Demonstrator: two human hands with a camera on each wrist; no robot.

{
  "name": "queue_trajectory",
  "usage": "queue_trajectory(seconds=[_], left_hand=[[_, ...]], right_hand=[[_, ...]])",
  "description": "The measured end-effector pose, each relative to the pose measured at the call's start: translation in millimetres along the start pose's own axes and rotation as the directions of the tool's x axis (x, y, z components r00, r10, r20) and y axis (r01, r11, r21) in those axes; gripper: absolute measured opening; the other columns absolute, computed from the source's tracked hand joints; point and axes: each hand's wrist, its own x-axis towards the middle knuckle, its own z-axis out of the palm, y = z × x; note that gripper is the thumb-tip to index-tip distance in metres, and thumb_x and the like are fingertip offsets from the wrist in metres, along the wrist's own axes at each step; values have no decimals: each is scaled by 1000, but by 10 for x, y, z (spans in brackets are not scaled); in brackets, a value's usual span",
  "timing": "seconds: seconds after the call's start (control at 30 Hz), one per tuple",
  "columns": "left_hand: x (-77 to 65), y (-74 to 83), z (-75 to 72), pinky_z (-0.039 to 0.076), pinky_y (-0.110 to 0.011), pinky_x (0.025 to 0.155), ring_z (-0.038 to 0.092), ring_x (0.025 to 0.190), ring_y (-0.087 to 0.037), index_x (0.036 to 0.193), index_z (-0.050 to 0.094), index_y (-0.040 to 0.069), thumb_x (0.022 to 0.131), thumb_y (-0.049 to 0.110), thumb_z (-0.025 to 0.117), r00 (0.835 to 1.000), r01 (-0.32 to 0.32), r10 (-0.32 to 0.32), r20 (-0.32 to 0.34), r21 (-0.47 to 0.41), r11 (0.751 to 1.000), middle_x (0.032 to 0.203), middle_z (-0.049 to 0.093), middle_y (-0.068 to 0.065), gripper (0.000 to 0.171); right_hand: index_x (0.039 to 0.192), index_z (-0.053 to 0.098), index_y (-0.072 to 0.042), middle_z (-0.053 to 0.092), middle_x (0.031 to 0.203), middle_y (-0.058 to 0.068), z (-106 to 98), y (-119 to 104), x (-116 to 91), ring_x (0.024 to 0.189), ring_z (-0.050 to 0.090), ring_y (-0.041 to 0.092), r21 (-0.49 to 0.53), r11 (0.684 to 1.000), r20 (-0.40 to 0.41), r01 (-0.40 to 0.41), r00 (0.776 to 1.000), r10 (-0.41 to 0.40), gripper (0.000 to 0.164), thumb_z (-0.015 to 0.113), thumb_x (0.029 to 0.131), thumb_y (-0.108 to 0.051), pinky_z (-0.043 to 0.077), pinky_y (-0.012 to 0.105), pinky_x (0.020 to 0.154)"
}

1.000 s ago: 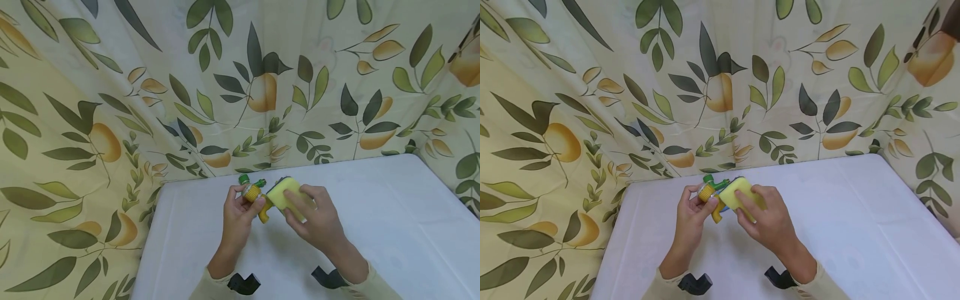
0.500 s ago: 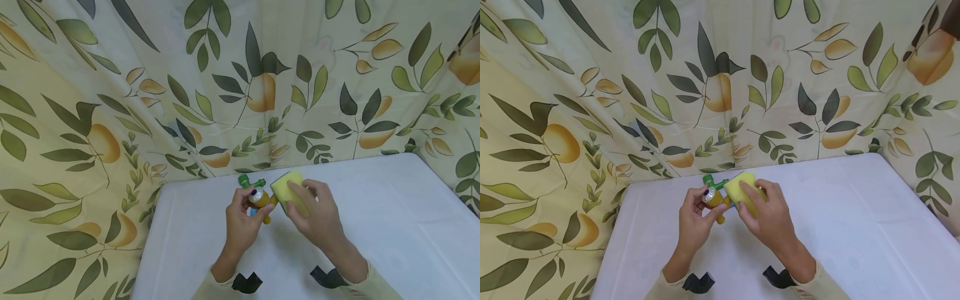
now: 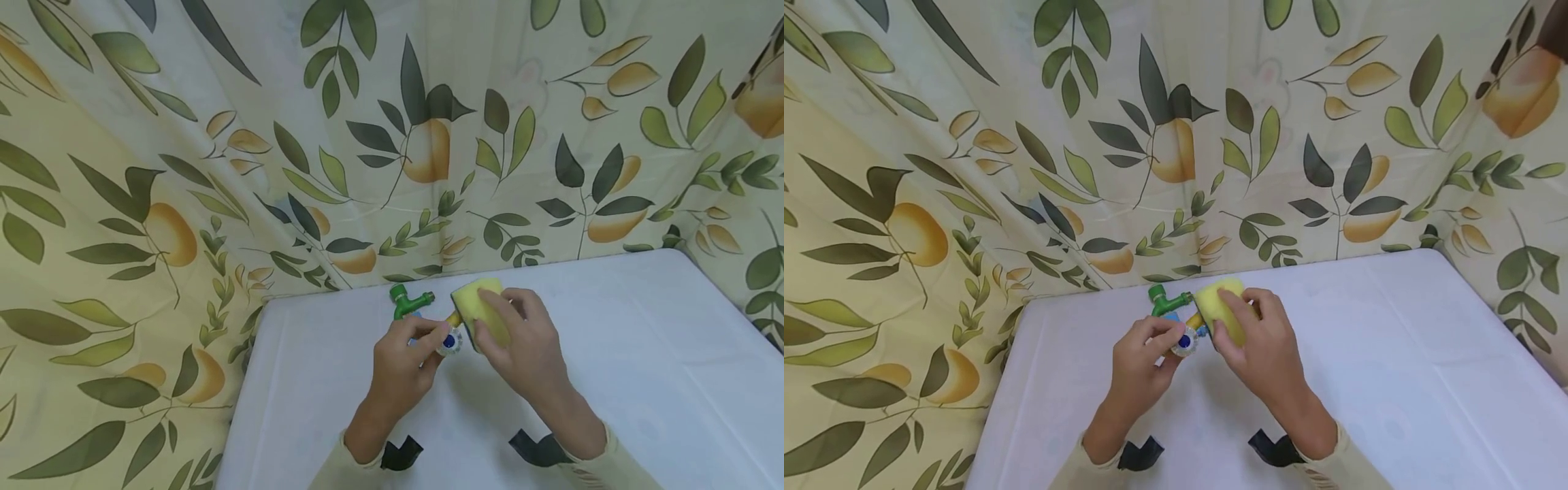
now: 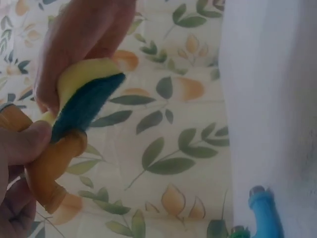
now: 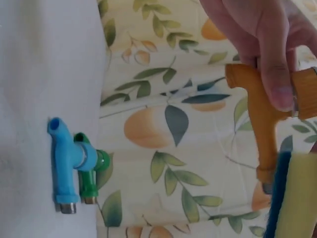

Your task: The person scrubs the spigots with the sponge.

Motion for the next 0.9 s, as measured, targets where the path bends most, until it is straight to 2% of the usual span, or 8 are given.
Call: queue_trajectory(seconds=[0.1,0.23,0.33,0.43,0.57,0.67,0.8,0.9], left_hand=[[0,-6,-9,58,-20,82,67,89,-17,117,71,21,86,3,79,996,-86,84,29,75,993,102,70,-6,37],[3,-1,-17,55,-25,82,66,90,-17,116,70,26,93,5,72,987,-157,151,51,141,977,103,71,-5,32],[12,2,-19,53,-27,79,65,88,-18,115,70,27,94,5,70,982,-190,184,50,167,967,105,71,-5,30],[16,-2,-27,50,-28,77,63,85,-17,114,70,28,93,1,69,976,-220,215,44,189,957,106,72,-5,34],[4,-14,-38,50,-29,77,63,84,-17,116,70,27,93,2,70,974,-228,222,54,193,954,107,72,-4,34],[-2,-22,-46,53,-28,80,65,88,-17,118,70,23,94,6,71,983,-182,175,56,164,970,108,72,-5,30],[-3,-44,-45,57,-24,79,68,92,-17,124,67,13,89,6,78,1000,-15,15,5,1,1000,109,71,-7,37],[-11,-61,-41,58,-22,75,68,89,-16,129,62,6,84,5,83,989,142,-149,-23,-191,971,109,71,-8,50]], right_hand=[[120,73,-9,59,105,18,-1,9,1,84,54,24,9,1000,15,23,1000,-23,41,71,80,-21,54,38,60],[119,73,-11,60,106,17,-19,31,17,85,54,23,-1,999,44,34,998,-34,41,73,79,-20,54,37,60],[121,73,-12,59,107,16,-34,45,35,85,53,22,-16,1000,55,0,999,1,41,76,80,-19,54,35,61],[121,73,-12,59,107,15,-43,56,36,85,53,21,1,1000,75,20,997,-20,43,78,78,-18,54,35,61],[121,72,-11,59,108,15,-36,90,42,87,56,22,8,1000,54,-22,998,22,42,77,80,-15,55,37,62],[122,71,-10,58,110,14,-33,98,21,90,57,22,42,997,63,-59,996,56,43,78,80,-14,56,36,63],[125,69,-10,57,111,13,-22,111,-21,93,55,18,93,992,66,-85,995,79,48,79,79,-13,56,33,63],[127,66,-8,56,113,14,-12,137,-41,94,54,17,123,986,31,-113,993,110,47,76,80,-11,55,26,66]])
